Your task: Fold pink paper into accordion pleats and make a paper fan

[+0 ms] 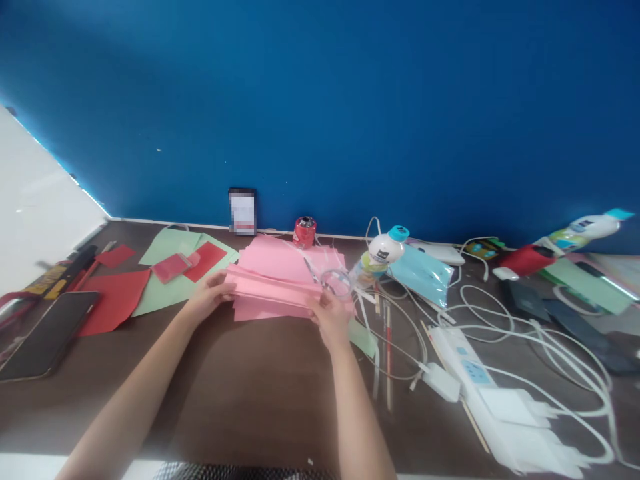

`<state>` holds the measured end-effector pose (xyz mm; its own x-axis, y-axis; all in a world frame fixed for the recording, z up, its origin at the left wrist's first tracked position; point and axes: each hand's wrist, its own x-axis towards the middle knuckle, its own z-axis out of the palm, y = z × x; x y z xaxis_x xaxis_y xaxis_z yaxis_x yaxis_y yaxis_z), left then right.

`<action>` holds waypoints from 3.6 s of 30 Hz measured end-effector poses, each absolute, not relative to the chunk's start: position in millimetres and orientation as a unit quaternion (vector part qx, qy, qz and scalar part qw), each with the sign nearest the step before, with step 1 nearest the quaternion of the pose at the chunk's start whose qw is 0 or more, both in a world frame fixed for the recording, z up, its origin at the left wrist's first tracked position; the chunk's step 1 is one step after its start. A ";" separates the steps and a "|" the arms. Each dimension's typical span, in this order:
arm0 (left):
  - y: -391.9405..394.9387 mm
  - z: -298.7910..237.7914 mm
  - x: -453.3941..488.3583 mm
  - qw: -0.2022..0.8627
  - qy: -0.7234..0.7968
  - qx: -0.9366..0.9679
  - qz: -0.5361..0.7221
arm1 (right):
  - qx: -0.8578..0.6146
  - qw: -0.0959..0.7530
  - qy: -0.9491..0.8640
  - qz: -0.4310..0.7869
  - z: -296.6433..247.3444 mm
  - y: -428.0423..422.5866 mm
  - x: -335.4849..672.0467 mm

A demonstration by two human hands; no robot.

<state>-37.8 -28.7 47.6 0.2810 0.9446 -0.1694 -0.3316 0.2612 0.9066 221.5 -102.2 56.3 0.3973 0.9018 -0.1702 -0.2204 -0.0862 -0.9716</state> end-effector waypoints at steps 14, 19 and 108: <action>-26.1 46.1 -46.8 0.704 0.376 0.414 0.437 | -0.531 0.610 -0.269 0.522 57.1 -105.1 229.6; -25.7 44.4 -47.0 0.687 0.396 0.418 0.442 | -0.531 0.626 -0.271 0.503 48.2 -100.0 230.4; -41.0 113.2 -29.2 0.539 0.265 0.798 -0.057 | -0.440 0.433 -0.683 0.392 95.3 -126.8 242.7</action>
<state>-29.2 -41.0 113.2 0.8533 0.3606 -0.3765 0.4839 -0.2793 0.8293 242.7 -126.8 95.3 -0.2392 0.9393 0.2459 0.2610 0.3061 -0.9155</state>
